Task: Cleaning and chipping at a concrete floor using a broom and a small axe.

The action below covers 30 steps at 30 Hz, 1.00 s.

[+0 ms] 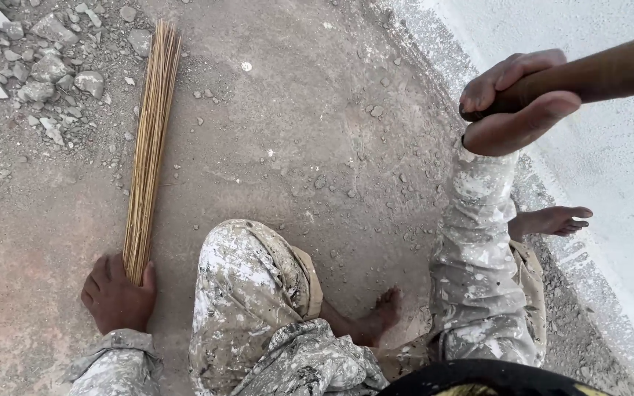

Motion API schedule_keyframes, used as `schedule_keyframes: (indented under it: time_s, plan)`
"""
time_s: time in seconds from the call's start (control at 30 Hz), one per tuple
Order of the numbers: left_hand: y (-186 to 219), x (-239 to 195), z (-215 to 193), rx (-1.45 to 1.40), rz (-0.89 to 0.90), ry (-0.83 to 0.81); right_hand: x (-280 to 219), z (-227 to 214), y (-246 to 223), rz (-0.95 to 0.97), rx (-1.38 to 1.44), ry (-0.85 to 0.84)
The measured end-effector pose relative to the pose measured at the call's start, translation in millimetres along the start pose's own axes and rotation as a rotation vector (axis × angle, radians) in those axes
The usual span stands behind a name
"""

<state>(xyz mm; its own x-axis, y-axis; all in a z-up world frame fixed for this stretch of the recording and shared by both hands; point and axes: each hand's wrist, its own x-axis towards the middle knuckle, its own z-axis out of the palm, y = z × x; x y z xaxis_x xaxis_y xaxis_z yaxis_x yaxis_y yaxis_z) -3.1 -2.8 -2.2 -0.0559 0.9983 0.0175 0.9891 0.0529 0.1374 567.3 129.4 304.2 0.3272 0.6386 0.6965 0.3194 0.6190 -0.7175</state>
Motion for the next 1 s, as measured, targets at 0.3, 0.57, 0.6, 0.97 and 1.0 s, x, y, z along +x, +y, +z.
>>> schedule_keyframes:
  time_s: [0.3, 0.57, 0.6, 0.97, 1.0]
  plan:
    - [0.6, -1.3, -3.7, -0.016, -0.019, 0.004, -174.2, -13.6, 59.7, 1.398, -0.757, -0.333]
    - [0.6, 1.3, -3.0, -0.028, -0.009, -0.024, -20.2, -15.9, -49.4, 0.511, -0.435, -0.245]
    - [0.4, 0.7, -0.8, -0.023, -0.016, -0.026, 2.2, -20.8, -54.6, 0.264, -0.265, -0.200]
    - [-2.4, 0.5, 6.3, 0.005, -0.024, -0.038, -183.5, -1.7, 116.6, 0.786, -0.406, -0.012]
    - [-0.9, 4.9, 4.4, -0.001, -0.023, -0.027, -186.7, 3.4, 104.3, 1.151, -0.531, 0.000]
